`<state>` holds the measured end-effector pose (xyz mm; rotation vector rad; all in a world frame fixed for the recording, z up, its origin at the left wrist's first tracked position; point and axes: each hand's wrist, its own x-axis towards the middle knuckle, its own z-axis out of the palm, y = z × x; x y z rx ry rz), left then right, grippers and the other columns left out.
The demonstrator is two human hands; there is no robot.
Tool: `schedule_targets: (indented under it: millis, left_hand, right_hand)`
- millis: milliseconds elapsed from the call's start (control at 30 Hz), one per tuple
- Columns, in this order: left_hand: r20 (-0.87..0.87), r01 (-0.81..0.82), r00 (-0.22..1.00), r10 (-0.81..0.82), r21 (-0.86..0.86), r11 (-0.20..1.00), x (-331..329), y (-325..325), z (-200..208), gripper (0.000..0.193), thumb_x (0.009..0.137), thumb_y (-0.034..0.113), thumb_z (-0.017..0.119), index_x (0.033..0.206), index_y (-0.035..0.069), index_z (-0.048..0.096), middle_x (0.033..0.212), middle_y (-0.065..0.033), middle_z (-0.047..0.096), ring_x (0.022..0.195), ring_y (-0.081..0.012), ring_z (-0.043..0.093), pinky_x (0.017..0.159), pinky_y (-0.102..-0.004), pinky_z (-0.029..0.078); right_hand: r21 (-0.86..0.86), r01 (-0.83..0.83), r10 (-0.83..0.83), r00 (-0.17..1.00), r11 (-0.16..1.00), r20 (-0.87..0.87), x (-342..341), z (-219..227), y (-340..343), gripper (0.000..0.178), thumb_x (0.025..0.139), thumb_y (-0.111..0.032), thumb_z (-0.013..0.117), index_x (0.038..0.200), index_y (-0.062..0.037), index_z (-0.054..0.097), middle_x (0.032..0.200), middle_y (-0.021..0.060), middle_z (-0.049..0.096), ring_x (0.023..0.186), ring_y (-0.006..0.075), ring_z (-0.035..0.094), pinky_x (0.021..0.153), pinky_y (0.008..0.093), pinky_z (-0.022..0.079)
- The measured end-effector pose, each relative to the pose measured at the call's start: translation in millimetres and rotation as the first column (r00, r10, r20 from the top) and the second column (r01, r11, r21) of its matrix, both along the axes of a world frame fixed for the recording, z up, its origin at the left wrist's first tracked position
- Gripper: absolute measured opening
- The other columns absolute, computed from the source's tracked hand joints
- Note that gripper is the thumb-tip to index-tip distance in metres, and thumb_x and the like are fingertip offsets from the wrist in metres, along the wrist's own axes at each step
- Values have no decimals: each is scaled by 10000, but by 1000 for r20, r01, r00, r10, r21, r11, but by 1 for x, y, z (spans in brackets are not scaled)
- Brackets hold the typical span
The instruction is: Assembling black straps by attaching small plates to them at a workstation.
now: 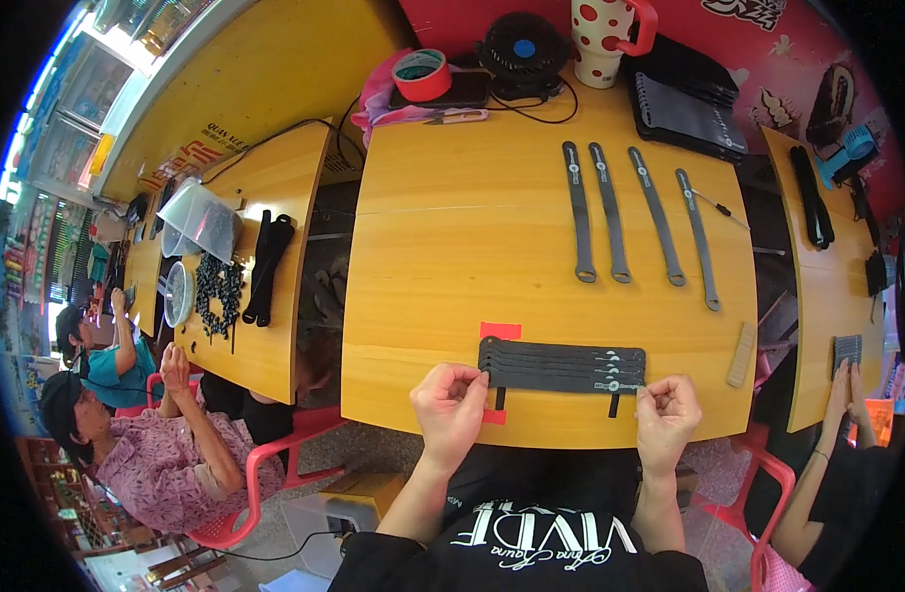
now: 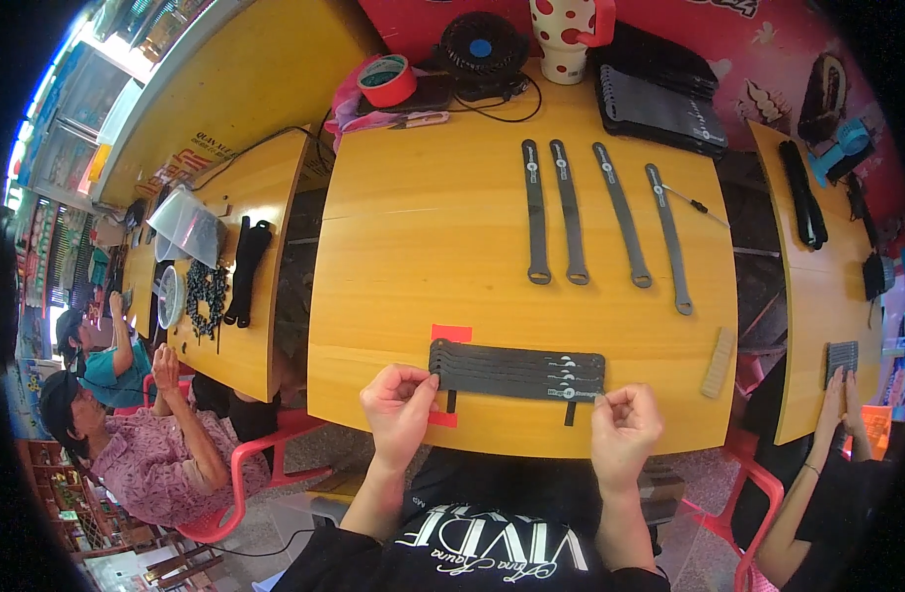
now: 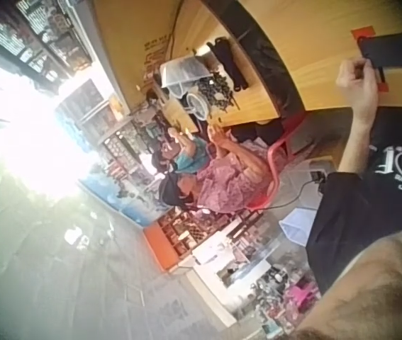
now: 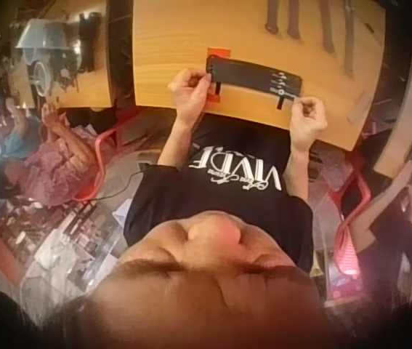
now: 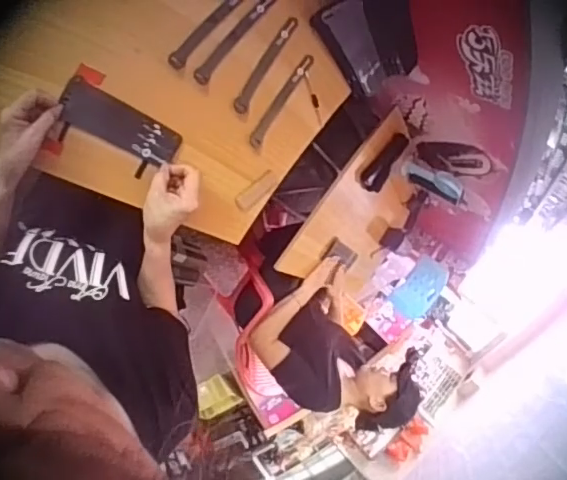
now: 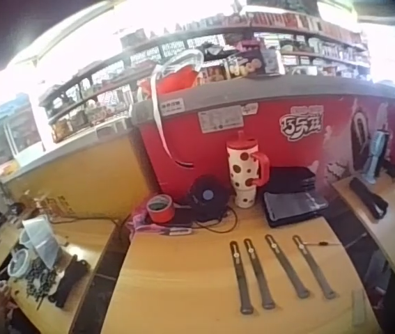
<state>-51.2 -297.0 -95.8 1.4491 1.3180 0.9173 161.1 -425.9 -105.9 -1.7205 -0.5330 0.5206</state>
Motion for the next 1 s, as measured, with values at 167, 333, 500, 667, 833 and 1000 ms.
schedule_targets:
  millis: [167, 333, 500, 667, 833, 1000]
  left_hand:
    - [-9, 6, 1000, -6, 6, 1000, -1, 1, -3, 73, 826, -77, 668, 792, -38, 616, 649, -15, 615, 541, -36, 564, 481, -183, 415]
    - [-58, 16, 998, -11, 85, 996, 2, 2, -1, 86, 814, -81, 674, 772, -32, 616, 637, 9, 590, 536, -12, 512, 477, -176, 374]
    - [-88, 13, 996, -2, 117, 993, 4, 2, 2, 97, 806, -76, 683, 764, -25, 613, 631, 20, 579, 529, -3, 489, 474, -176, 361]
    - [-87, -22, 996, 22, 5, 1000, 4, 2, 5, 116, 784, -53, 704, 758, -21, 596, 645, -32, 596, 511, -48, 531, 455, -219, 390]
    - [-49, -46, 998, 45, -18, 999, 3, 3, 3, 131, 785, -50, 710, 772, -16, 583, 649, -19, 592, 515, -38, 521, 459, -213, 386]
    - [-44, -42, 998, 39, -49, 998, 1, 3, 3, 136, 786, -52, 710, 773, -16, 579, 644, -12, 586, 517, -33, 512, 464, -207, 387]
  right_hand:
    - [-13, 4, -4, 1000, 1000, 9, 0, 1, 1, 201, 788, 138, 625, 807, -26, 510, 734, -26, 495, 603, 8, 471, 525, 176, 366]
    - [-12, -26, 27, 998, 1000, 63, 3, -3, -2, 209, 806, 143, 609, 824, -28, 491, 701, -9, 519, 540, 26, 494, 477, 176, 387]
    - [-9, -3, 3, 1000, 1000, -4, 2, 0, -1, 198, 790, 139, 619, 805, -25, 509, 732, -29, 494, 600, 5, 472, 524, 172, 368]
    - [-1, 0, 0, 999, 1000, -32, 1, 2, 0, 198, 791, 143, 616, 810, -23, 509, 731, -27, 496, 600, 6, 477, 521, 172, 372]
    - [-12, -8, 8, 1000, 1000, 10, 2, 1, 0, 200, 790, 144, 617, 806, -24, 508, 727, -30, 493, 590, 6, 478, 508, 172, 368]
    - [-14, 2, -2, 1000, 1000, -6, 2, 0, 0, 203, 786, 143, 619, 795, -24, 504, 716, -33, 489, 584, 5, 476, 504, 171, 365]
